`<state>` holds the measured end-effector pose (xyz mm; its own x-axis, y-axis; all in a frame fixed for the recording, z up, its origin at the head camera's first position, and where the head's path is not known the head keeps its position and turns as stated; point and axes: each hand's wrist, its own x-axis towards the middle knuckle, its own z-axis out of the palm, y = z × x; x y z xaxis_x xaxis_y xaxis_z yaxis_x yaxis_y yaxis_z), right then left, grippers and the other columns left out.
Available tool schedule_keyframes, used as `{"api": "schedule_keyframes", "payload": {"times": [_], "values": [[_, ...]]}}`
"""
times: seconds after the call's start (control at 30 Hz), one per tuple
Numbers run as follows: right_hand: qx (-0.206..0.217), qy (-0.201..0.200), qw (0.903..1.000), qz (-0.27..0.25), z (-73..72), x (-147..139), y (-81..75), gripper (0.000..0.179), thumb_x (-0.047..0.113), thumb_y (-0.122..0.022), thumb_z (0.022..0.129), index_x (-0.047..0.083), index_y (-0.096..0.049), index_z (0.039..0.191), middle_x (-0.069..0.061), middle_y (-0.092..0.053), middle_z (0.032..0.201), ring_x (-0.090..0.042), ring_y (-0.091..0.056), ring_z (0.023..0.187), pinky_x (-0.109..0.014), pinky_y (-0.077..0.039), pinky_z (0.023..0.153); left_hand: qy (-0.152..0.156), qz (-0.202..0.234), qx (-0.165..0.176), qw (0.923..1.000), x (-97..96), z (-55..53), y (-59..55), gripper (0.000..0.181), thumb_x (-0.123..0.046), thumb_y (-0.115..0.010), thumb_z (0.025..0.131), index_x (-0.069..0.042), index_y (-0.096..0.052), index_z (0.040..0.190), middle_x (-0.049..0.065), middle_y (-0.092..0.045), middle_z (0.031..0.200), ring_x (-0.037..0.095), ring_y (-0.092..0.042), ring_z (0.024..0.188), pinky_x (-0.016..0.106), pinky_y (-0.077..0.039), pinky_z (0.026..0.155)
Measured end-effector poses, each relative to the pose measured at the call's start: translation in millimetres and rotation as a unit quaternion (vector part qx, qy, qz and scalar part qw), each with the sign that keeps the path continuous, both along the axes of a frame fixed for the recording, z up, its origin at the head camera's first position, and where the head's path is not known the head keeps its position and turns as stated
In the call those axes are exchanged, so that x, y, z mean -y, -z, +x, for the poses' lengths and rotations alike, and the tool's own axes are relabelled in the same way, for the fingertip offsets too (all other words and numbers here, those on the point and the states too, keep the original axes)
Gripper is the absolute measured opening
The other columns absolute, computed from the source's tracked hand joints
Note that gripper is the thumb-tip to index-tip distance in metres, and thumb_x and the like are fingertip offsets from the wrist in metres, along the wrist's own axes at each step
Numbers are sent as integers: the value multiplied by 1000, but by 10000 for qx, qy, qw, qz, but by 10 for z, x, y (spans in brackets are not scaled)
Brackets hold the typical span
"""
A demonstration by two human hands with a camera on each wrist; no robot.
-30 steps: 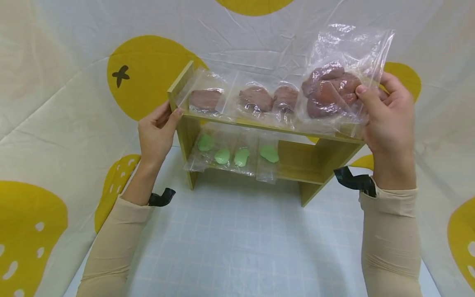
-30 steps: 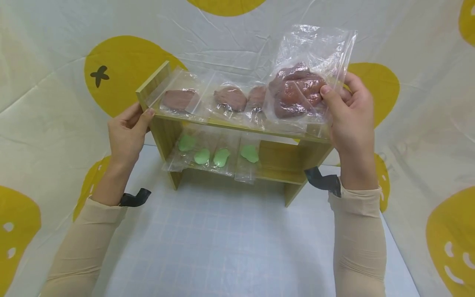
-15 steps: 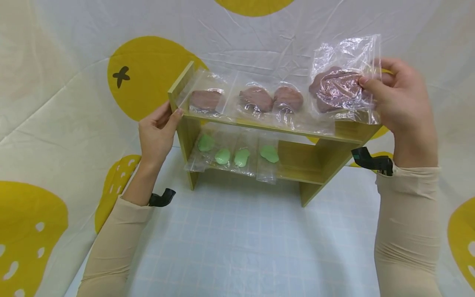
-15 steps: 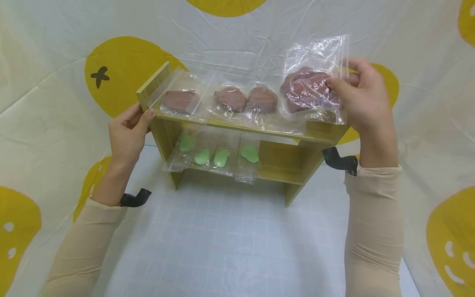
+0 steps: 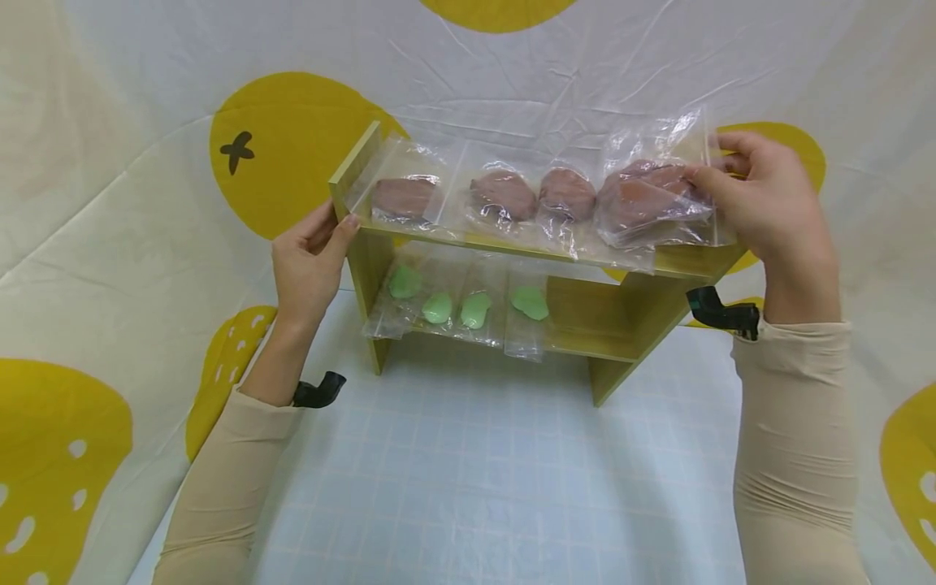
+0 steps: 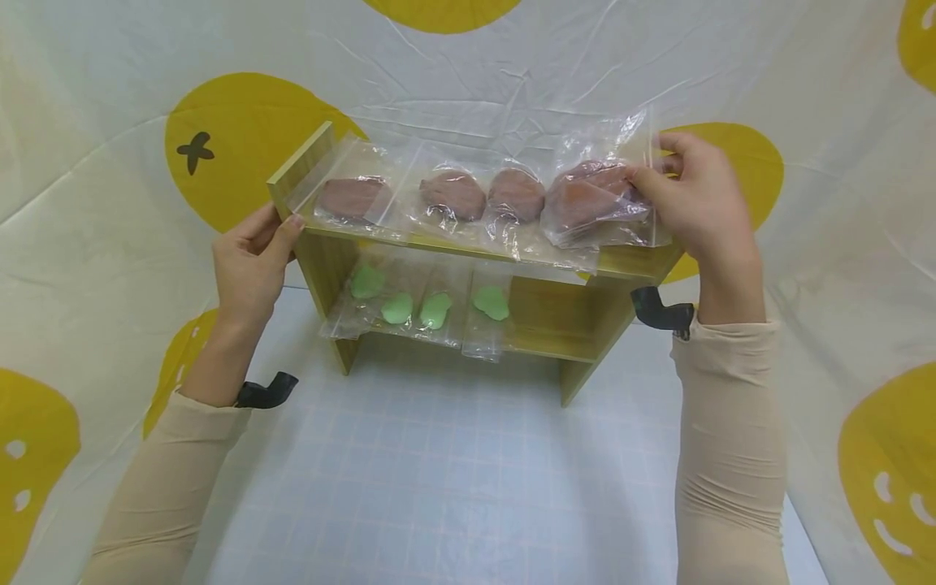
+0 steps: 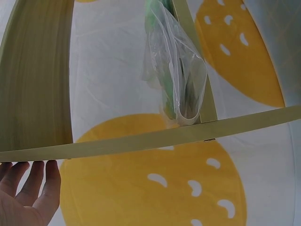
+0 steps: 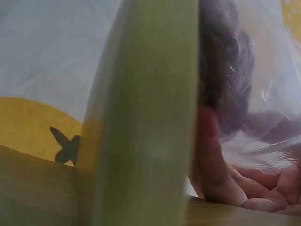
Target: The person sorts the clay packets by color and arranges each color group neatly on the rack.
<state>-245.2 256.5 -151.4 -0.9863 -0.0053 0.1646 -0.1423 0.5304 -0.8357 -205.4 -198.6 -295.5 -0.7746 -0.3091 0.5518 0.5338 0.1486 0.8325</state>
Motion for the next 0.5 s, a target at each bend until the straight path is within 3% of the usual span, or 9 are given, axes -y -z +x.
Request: {"api": "schedule_keyframes", "payload": {"times": [0.13, 0.27, 0.33, 0.4, 0.5], "values": [[-294, 97, 9995, 60, -6, 8, 24, 52, 19, -66, 97, 4, -52, 145, 7, -65, 106, -5, -64, 88, -11, -52, 69, -37, -51, 61, 10000, -50, 77, -78, 38, -11, -71, 94, -10, -65, 132, 10, -66, 128, 20, -65, 114, 30, -53, 93], [-494, 297, 9983, 106, -22, -8, 46, 52, 21, -64, 97, 1, -52, 144, 8, -61, 107, -11, -57, 102, -14, -48, 88, -55, -65, 74, 9999, -51, 80, -77, 39, -11, -71, 94, -10, -65, 133, 10, -66, 128, 20, -65, 115, 30, -53, 94], [-452, 429, 9980, 87, -22, -17, 49, 53, 23, -64, 97, 2, -52, 144, 5, -60, 114, -12, -55, 107, -17, -46, 94, -38, -41, 50, 10000, -17, 28, -22, 39, -12, -72, 94, -13, -66, 132, 9, -66, 129, 19, -65, 115, 30, -53, 94], [-368, 535, 9979, -57, -18, -20, 47, 55, 24, -64, 98, 2, -50, 146, 2, -58, 119, -12, -54, 108, -18, -46, 96, -26, -15, 34, 10000, -1, -3, 9, 39, -13, -73, 94, -14, -66, 132, 8, -66, 128, 19, -65, 115, 31, -53, 94], [-316, 610, 9970, -364, -16, -12, 47, 54, 23, -64, 98, 2, -51, 145, 0, -58, 124, -13, -55, 108, -14, -50, 86, -19, 7, 21, 10000, 3, -12, 18, 39, -13, -73, 93, -13, -66, 132, 9, -66, 128, 19, -65, 114, 31, -53, 93]]}}
